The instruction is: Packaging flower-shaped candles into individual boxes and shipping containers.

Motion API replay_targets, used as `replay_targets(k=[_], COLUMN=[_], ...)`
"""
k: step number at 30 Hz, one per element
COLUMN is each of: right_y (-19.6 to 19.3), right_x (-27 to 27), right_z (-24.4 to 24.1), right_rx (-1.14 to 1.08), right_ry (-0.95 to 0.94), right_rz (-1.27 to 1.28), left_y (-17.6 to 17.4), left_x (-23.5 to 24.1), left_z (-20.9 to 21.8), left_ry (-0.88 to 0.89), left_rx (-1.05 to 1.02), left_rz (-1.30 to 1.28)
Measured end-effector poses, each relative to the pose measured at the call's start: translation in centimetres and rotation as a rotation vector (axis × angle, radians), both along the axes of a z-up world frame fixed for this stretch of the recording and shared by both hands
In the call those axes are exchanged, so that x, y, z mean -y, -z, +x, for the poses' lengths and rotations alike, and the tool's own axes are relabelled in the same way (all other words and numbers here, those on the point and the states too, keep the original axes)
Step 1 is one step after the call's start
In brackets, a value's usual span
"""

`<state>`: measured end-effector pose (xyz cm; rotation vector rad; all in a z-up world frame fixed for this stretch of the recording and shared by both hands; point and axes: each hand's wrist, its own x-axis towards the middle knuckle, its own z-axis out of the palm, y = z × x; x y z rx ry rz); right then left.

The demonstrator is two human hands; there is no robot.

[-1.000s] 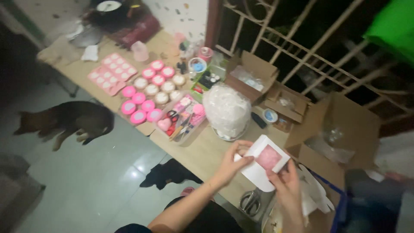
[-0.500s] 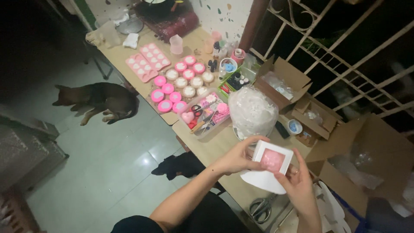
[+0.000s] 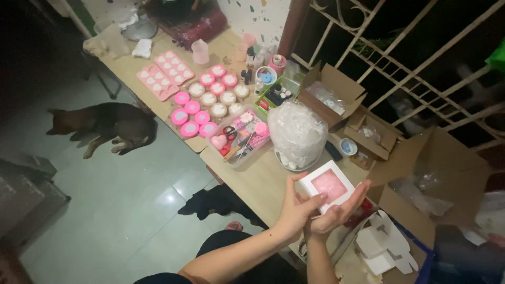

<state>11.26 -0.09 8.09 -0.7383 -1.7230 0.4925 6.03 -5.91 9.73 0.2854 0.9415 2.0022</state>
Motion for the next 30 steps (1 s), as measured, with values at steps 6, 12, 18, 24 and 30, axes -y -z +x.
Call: replay_targets(k=[6, 12, 18, 24, 30], right_y=[-2.6, -7.0, -7.4, -7.3, -6.7], right_x=[-1.4, -0.8, -0.4, -0.3, -0.2], right_z=[2.0, 2.7, 2.4, 2.7, 4.1], right_rx=[0.122, 0.405, 0.56, 0.569, 0.583], right_ry=[-0.283, -0.287, -0.138, -0.056, -0.025], right_rz=[-0.036, -0.126, -0.185, -0.179, -0.19], left_y=[-0.6, -1.1, -1.3, -2.3, -1.3], left_x=[0.4, 0.6, 1.0, 0.5, 0.0], left_z=[-3.1, -3.1, -3.2, -3.8, -4.0], left_ry=[-0.018, -0.007, -0.054, 0.065, 0.179], left_rx=[0.075, -0.032, -0.13, -0.132, -0.067], left_rz=[0.064, 0.051, 0.098, 0.075, 0.11])
